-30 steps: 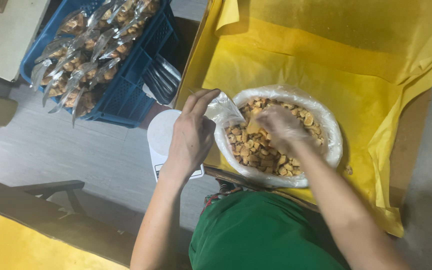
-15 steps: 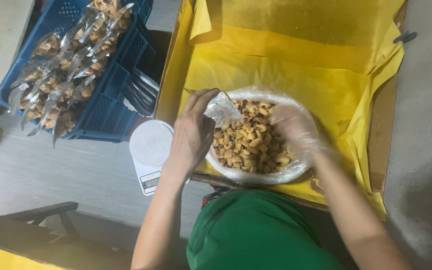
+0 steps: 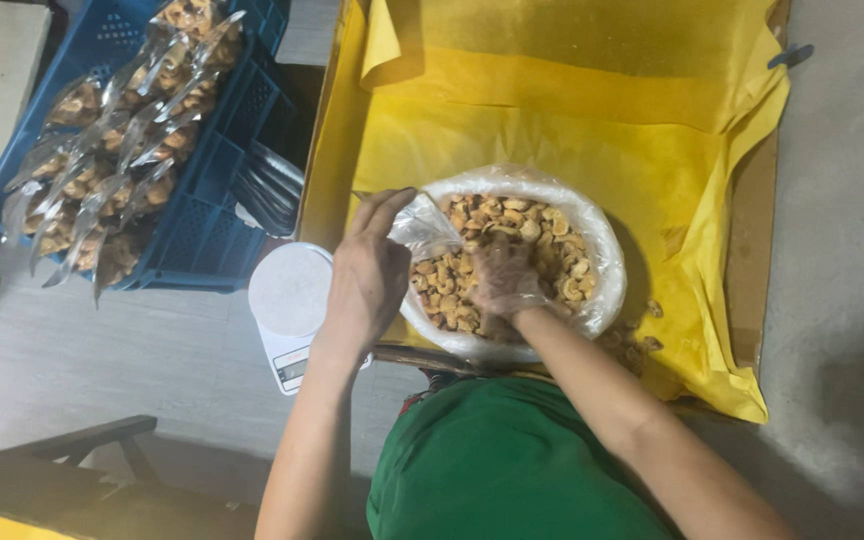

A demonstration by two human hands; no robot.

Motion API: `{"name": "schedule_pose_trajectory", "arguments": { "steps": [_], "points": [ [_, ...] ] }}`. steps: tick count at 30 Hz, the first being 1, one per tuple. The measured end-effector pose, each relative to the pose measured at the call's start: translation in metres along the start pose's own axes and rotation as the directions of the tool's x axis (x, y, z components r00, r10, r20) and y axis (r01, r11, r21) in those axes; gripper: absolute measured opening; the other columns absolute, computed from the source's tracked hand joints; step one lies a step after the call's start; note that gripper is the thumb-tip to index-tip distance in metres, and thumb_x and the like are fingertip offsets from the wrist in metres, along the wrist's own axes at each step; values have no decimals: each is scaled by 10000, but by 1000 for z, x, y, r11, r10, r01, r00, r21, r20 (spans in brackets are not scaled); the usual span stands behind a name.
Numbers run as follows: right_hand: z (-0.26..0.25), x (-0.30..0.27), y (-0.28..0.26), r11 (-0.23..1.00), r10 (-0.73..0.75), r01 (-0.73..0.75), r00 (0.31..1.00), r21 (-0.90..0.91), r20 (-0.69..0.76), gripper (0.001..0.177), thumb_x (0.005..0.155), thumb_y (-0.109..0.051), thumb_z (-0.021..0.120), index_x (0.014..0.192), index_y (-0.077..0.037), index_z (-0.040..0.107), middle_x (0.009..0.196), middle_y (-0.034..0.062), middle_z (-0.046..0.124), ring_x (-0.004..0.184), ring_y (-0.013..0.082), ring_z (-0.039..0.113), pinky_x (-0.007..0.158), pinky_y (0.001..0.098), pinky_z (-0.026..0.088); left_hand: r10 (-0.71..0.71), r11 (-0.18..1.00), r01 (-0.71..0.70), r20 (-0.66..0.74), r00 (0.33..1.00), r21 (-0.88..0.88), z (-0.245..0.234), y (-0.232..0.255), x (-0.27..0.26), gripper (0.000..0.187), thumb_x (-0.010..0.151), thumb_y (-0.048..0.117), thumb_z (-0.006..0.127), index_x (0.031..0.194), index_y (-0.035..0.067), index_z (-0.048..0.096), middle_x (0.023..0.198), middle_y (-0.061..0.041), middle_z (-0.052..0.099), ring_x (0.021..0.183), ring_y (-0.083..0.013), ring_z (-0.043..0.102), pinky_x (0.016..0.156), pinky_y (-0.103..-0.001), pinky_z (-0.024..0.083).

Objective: The person scoops snack pieces from a large bag into small clear plastic bags, weighs each filled bag on a digital scale, and places the sealed bags into a blue crate. The process is repeated continuously throughout the clip.

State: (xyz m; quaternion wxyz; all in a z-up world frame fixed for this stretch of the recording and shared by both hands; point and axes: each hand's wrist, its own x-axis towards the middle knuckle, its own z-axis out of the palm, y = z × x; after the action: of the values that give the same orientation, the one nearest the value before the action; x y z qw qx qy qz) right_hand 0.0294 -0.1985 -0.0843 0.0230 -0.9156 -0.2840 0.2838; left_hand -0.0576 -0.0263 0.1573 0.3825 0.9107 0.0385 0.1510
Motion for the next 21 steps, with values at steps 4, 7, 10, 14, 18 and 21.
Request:
{"name": "schedule_pose_trajectory", "arguments": {
  "steps": [4, 7, 10, 14, 18, 21],
  "points": [
    [-5, -9, 4, 989, -93, 91, 996, 120, 14, 427, 854, -291, 757, 1233, -170, 604, 1447, 198, 435, 1148, 311, 574, 1161, 530, 402, -15, 1000, 15, -9, 1000, 1, -3, -2, 0, 591, 772, -132, 522, 1339, 12, 602, 1370, -224, 602, 1190, -406, 639, 992, -436, 523],
    [-14, -18, 4, 983, 27, -30, 999, 181, 20, 422, 865, -229, 749, 1249, -192, 579, 1304, 189, 453, 1186, 376, 481, 936, 419, 543, -16, 1000, 16, 2, 1000, -7, -4, -3, -2, 594, 769, -132, 517, 1337, 15, 606, 1371, -218, 609, 1205, -401, 639, 1002, -432, 518],
    [-25, -20, -6, 997, -78, 75, 991, -31, -110, 415, 839, -153, 723, 1228, -144, 580, 1208, 161, 541, 1061, 275, 574, 744, 302, 598, -43, 999, 43, 36, 998, -21, -4, 0, -2, 597, 762, -125, 524, 1337, 14, 600, 1375, -217, 608, 1197, -401, 635, 991, -434, 514],
    [-46, -23, 4, 930, 21, -92, 980, 357, 197, 177, 1002, -248, 633, 1032, -86, 700, 1027, 122, 647, 914, 226, 660, 718, 292, 610, -82, 994, 89, 94, 992, -70, -1, 3, -1, 629, 745, -128, 530, 1354, 22, 587, 1412, -209, 591, 1186, -380, 642, 971, -423, 529],
    [-55, -41, 45, 132, 106, -271, 960, 953, 259, 248, 963, -350, 620, 1015, -125, 709, 1001, 70, 718, 919, 152, 715, 780, 292, 598, -28, 991, 47, 145, 989, -128, 6, 1, -5, 624, 770, -128, 566, 1375, 24, 579, 1428, -202, 585, 1221, -369, 650, 1011, -407, 538],
    [-65, -50, 72, -106, -44, 118, 991, 987, -123, 229, 943, -296, 709, 1101, -137, 658, 1089, 47, 647, 1073, 172, 653, 932, 350, 525, -87, 974, 130, 223, 971, -187, 19, -1, -5, 624, 827, -89, 575, 1433, 57, 550, 1499, -162, 535, 1188, -356, 675, 980, -413, 574]
  ]
}}
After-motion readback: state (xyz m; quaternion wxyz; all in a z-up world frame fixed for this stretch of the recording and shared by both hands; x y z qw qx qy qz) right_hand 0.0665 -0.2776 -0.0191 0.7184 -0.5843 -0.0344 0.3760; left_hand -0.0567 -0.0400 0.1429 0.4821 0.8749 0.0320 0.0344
